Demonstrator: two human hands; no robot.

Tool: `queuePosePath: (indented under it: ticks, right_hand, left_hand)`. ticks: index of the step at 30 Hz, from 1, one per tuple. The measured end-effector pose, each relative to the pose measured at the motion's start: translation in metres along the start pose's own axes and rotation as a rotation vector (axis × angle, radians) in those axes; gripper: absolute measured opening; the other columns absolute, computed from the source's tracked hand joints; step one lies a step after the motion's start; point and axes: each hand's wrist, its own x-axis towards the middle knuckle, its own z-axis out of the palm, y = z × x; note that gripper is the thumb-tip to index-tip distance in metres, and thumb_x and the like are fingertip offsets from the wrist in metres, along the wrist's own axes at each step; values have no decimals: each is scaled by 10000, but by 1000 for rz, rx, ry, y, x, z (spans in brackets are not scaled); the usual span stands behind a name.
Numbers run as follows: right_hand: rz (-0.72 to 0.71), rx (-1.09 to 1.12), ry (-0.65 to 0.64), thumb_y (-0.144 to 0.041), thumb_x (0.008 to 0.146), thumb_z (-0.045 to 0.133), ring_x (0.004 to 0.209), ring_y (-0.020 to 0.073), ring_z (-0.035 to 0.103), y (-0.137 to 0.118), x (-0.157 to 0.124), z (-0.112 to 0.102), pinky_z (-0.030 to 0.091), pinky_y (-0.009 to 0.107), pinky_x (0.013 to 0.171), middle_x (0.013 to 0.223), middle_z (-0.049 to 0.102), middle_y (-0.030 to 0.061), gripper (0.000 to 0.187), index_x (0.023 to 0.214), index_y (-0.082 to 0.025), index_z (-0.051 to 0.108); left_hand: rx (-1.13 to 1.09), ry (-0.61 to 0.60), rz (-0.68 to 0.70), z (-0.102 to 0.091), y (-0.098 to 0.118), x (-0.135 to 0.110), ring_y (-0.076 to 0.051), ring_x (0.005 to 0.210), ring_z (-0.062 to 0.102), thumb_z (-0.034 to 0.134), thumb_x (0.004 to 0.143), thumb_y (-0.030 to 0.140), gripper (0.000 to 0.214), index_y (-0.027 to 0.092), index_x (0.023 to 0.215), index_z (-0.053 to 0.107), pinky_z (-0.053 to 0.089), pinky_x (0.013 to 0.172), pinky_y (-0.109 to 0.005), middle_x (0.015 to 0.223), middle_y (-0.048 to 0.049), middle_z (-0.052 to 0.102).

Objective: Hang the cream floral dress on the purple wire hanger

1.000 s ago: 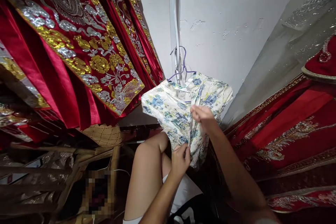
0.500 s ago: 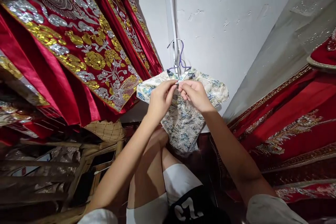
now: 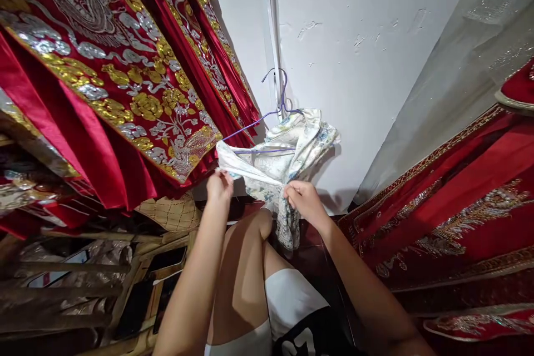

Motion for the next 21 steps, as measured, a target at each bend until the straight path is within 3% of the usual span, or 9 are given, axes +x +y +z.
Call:
queuePosePath:
  ticks: [2, 4, 7, 8, 11, 14, 17, 19, 21]
  right_hand:
    - [30, 49, -12, -372, 869, 496, 460, 112, 375, 8, -13, -2, 279, 250, 493, 470, 430, -56, 293, 631, -210, 545]
    - [110, 13, -141, -347, 845, 524, 444, 102, 352, 17, -20, -10, 252, 247, 480, 458, 410, -59, 292, 588, -209, 526]
    - [239, -196, -472, -350, 841, 605, 448, 111, 405, 24, -18, -27, 273, 252, 488, 458, 483, -35, 306, 580, -191, 591]
    - [249, -247, -506, -395, 861, 624, 467, 122, 447, 24, -14, -31, 305, 256, 503, 485, 536, -18, 325, 613, -185, 628]
    - [218, -144, -331, -629, 904, 587, 599, 163, 578, 15, 2, -33, 429, 281, 593, 647, 665, 31, 486, 723, -187, 677]
    - [270, 219, -258, -815, 859, 496, 660, 185, 606, 3, 16, -21, 485, 300, 640, 655, 636, 35, 650, 695, -199, 623]
    - [266, 544, -241, -731, 814, 621, 622, 172, 562, -11, 22, -10, 474, 280, 583, 615, 570, 6, 540, 680, -211, 564]
    - [202, 638, -199, -543, 780, 707, 634, 162, 560, -23, 21, -8, 481, 263, 588, 650, 583, -1, 362, 725, -208, 579]
    - [141, 561, -199, -450, 767, 657, 637, 174, 582, -38, 19, -10, 509, 277, 607, 662, 606, 15, 256, 744, -203, 595]
  left_hand:
    - [-16, -45, -141, 5, -25, -28, -117, 607, 553, 601, 933, 271, 287, 191, 677, 500, 523, 627, -252, 572, 22, 480]
    - [-18, -123, -227, 11, -39, -55, -117, 576, 542, 700, 842, 290, 243, 161, 680, 573, 495, 578, -247, 601, 1, 555]
    - [-30, -249, -267, 17, -35, -79, -109, 570, 520, 817, 722, 376, 297, 137, 704, 641, 447, 550, -230, 654, -8, 611]
    - [-46, -300, -239, 19, -27, -84, -115, 596, 532, 815, 732, 432, 334, 142, 728, 649, 456, 572, -232, 683, -9, 622]
    - [-10, -548, -38, 25, 5, -99, -155, 733, 591, 690, 873, 536, 373, 170, 821, 647, 511, 711, -274, 790, -26, 646]
    - [167, -827, 216, 31, 39, -121, -199, 896, 630, 572, 996, 426, 277, 185, 889, 658, 523, 865, -337, 931, -70, 680]
    - [330, -996, 433, 31, 64, -135, -221, 1018, 633, 520, 1034, 337, 230, 209, 922, 675, 498, 965, -372, 1027, -89, 690]
    - [388, -951, 516, 28, 75, -133, -233, 1066, 627, 541, 1025, 354, 188, 221, 1010, 672, 488, 990, -382, 1082, -97, 689]
    - [400, -777, 552, 24, 81, -122, -249, 1144, 603, 562, 1009, 420, 289, 225, 1214, 618, 475, 1023, -397, 1230, -121, 658]
